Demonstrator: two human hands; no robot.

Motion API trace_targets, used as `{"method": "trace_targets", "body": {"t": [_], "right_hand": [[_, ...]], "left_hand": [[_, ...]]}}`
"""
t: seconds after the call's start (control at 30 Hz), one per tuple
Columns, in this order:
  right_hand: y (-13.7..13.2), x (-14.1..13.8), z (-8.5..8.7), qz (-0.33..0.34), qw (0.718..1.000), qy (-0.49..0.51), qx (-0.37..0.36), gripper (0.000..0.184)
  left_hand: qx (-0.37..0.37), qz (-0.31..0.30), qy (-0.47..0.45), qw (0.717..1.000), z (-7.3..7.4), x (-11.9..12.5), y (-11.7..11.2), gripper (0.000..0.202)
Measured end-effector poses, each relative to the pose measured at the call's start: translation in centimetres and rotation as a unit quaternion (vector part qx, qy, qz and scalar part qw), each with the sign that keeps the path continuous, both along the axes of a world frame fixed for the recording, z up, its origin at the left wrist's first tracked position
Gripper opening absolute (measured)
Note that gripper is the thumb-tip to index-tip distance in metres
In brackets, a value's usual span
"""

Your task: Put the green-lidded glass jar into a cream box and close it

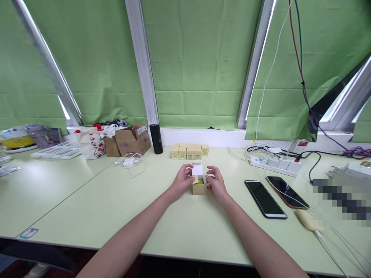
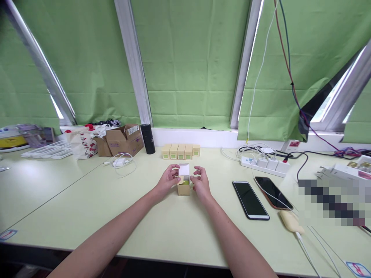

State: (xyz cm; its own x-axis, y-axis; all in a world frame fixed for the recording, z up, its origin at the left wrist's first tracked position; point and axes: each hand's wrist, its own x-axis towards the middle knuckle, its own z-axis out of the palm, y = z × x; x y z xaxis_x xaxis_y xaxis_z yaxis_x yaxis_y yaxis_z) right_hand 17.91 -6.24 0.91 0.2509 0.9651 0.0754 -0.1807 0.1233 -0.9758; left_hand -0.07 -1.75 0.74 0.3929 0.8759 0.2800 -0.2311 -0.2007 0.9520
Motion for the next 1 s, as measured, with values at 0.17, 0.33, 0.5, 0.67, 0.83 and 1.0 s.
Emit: {"method": "trace_targets", "body": {"t": [0.17, 0.33, 0.5, 0.67, 0.83, 1.0], "right_hand": [[-0.1, -0.1, 0.1, 0.014, 1.000, -0.004, -0.004, 0.060], [-0.2, -0.1, -0.1, 0.023, 1.000, -0.009, -0.006, 0.060], [-0.1, -0.3, -0.3, 0.027, 0.999, -0.015, -0.011, 0.062], [0.2, -0.4, -1.0, 0.027, 0.999, -0.027, -0.016, 0.064], [0.7, -0.4, -1.7, 0.028, 0.999, -0.038, -0.009, 0.065], [0.8, -0.4, -2.0, 0.029, 0.999, -0.041, -0.007, 0.064]], "left_hand": [[0.003, 0.000, 0.003, 1.000, 0.1, 0.0, 0.0, 0.059], [0.001, 0.001, 0.009, 1.000, 0.3, 0.0, -0.2, 0.058], [0.003, -0.004, 0.011, 1.000, 0.2, -0.1, -0.3, 0.059], [0.003, -0.002, 0.015, 1.000, -0.1, -0.2, -0.1, 0.060], [0.009, 0.001, 0.016, 1.000, -0.2, -0.1, 0.0, 0.061], [0.013, 0.001, 0.019, 1.000, 0.0, -0.2, -0.1, 0.063]]}}
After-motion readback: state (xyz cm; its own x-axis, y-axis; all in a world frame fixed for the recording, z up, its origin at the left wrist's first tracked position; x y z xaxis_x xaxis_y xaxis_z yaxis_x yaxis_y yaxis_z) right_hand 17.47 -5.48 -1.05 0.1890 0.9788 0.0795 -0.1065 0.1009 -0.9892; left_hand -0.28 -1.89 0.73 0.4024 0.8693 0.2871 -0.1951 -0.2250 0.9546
